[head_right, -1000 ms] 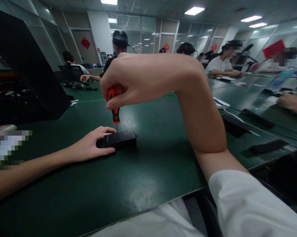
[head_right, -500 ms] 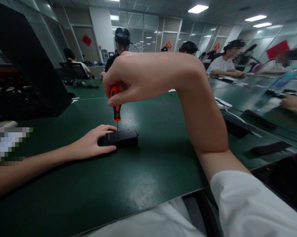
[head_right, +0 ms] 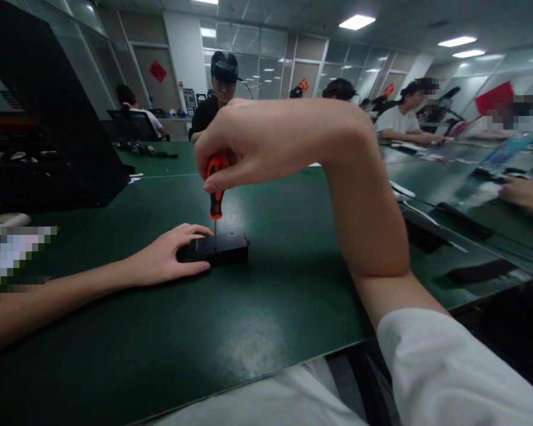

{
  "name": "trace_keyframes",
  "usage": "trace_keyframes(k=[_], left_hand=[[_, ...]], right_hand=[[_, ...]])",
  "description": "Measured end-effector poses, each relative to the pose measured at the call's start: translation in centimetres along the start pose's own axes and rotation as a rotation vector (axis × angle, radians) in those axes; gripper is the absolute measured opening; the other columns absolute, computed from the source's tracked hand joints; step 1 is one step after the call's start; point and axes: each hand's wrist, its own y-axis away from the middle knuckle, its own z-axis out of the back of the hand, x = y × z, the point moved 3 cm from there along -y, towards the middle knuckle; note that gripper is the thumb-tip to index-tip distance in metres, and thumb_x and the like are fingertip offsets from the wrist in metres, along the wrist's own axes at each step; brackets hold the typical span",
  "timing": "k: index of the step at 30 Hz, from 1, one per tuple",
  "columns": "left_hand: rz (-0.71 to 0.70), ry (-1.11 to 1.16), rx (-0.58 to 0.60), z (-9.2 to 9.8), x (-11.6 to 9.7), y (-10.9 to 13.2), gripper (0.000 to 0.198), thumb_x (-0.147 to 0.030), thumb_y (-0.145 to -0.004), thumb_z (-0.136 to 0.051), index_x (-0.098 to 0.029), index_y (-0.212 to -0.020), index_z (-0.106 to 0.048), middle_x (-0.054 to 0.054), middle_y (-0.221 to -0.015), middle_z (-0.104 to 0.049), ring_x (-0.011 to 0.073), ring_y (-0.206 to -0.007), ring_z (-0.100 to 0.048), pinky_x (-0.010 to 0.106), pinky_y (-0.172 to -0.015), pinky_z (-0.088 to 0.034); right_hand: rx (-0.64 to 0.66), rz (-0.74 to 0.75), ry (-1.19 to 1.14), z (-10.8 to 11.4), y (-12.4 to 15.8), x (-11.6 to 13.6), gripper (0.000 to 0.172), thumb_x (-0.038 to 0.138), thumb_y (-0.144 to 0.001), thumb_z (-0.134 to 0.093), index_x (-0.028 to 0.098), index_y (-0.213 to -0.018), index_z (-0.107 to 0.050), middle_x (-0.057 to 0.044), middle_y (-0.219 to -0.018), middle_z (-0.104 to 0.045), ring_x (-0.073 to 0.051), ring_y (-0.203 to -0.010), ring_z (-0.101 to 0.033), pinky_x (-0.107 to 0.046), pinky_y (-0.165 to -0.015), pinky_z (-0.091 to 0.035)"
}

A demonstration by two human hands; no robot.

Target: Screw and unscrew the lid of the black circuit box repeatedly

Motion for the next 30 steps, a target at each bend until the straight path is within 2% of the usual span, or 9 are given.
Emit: trace_keyframes(k=[6, 11, 14, 18, 22, 26, 28, 30], left_hand=[[0.005, 0.001, -0.004, 0.0, 0.0, 0.0, 0.046, -0.059, -0.085, -0.066, -0.021, -0.11, -0.071, 0.009, -0.132, -0.062, 0.0312, -0.119, -0.057, 0.042, -0.102, -0.045], [-0.003, -0.007, -0.017, 0.0, -0.1, 0.1, 0.044, -0.057, -0.085, -0.067, -0.021, -0.11, -0.071, 0.008, -0.131, -0.063, 0.0311, -0.119, -0.057, 0.042, -0.103, -0.044], [0.004, -0.008, -0.017, 0.0, 0.0, 0.2, 0.044, -0.057, -0.085, -0.067, -0.021, -0.109, -0.071, 0.008, -0.131, -0.062, 0.0311, -0.119, -0.057, 0.042, -0.102, -0.045], [0.017, -0.003, -0.023, 0.0, 0.1, 0.1, 0.045, -0.058, -0.085, -0.068, -0.02, -0.109, -0.07, 0.009, -0.131, -0.062, 0.0309, -0.119, -0.057, 0.043, -0.102, -0.046], [0.019, -0.005, -0.023, -0.1, 0.1, 0.1, 0.046, -0.057, -0.085, -0.068, -0.02, -0.111, -0.071, 0.009, -0.131, -0.063, 0.0311, -0.12, -0.057, 0.043, -0.103, -0.046], [0.035, 0.027, -0.032, 0.0, 0.2, 0.1, 0.05, -0.057, -0.084, -0.07, -0.02, -0.118, -0.069, 0.009, -0.13, -0.065, 0.0303, -0.119, -0.06, 0.042, -0.104, -0.046], [0.039, 0.039, -0.031, 0.0, 0.2, 0.1, 0.051, -0.056, -0.083, -0.07, -0.02, -0.119, -0.068, 0.009, -0.13, -0.065, 0.0303, -0.118, -0.061, 0.042, -0.104, -0.046], [0.038, 0.042, -0.019, 0.1, 0.0, 0.1, 0.048, -0.056, -0.084, -0.07, -0.021, -0.116, -0.069, 0.009, -0.13, -0.065, 0.0307, -0.118, -0.061, 0.043, -0.103, -0.047]], right_hand=[[0.018, 0.078, -0.078, -0.5, -0.5, 0.5, 0.028, 0.033, -0.094, -0.062, 0.017, -0.117, -0.068, 0.003, -0.104, -0.071, -0.005, -0.082, -0.061, -0.019, -0.074, -0.048], [0.019, 0.12, -0.129, -1.0, -1.6, 0.7, 0.032, 0.042, -0.095, -0.061, 0.014, -0.109, -0.069, 0.002, -0.097, -0.07, -0.005, -0.08, -0.061, -0.017, -0.071, -0.048], [0.025, 0.135, -0.167, -1.1, -1.9, 0.8, 0.027, 0.036, -0.098, -0.054, 0.017, -0.107, -0.07, 0.004, -0.098, -0.07, -0.005, -0.084, -0.06, -0.017, -0.078, -0.048], [0.051, 0.183, -0.194, -1.2, -1.8, 0.9, 0.024, 0.032, -0.095, -0.057, 0.02, -0.111, -0.07, 0.005, -0.11, -0.07, -0.007, -0.098, -0.06, -0.019, -0.087, -0.046], [0.02, 0.148, -0.139, -1.2, -1.9, 0.6, 0.021, 0.032, -0.096, -0.056, 0.02, -0.104, -0.071, 0.004, -0.099, -0.071, -0.009, -0.091, -0.062, -0.021, -0.082, -0.048], [0.013, 0.262, -0.135, -1.2, -2.0, 0.6, 0.023, 0.021, -0.093, -0.06, 0.018, -0.114, -0.067, 0.0, -0.115, -0.067, -0.012, -0.101, -0.061, -0.024, -0.086, -0.048], [0.02, 0.263, -0.14, -1.2, -2.0, 0.6, 0.026, 0.025, -0.09, -0.065, 0.016, -0.114, -0.066, -0.003, -0.117, -0.066, -0.014, -0.103, -0.061, -0.025, -0.087, -0.049], [0.019, 0.197, -0.146, -1.3, -2.0, 0.5, 0.024, 0.033, -0.093, -0.063, 0.017, -0.11, -0.067, -0.001, -0.108, -0.069, -0.013, -0.096, -0.062, -0.026, -0.084, -0.049]])
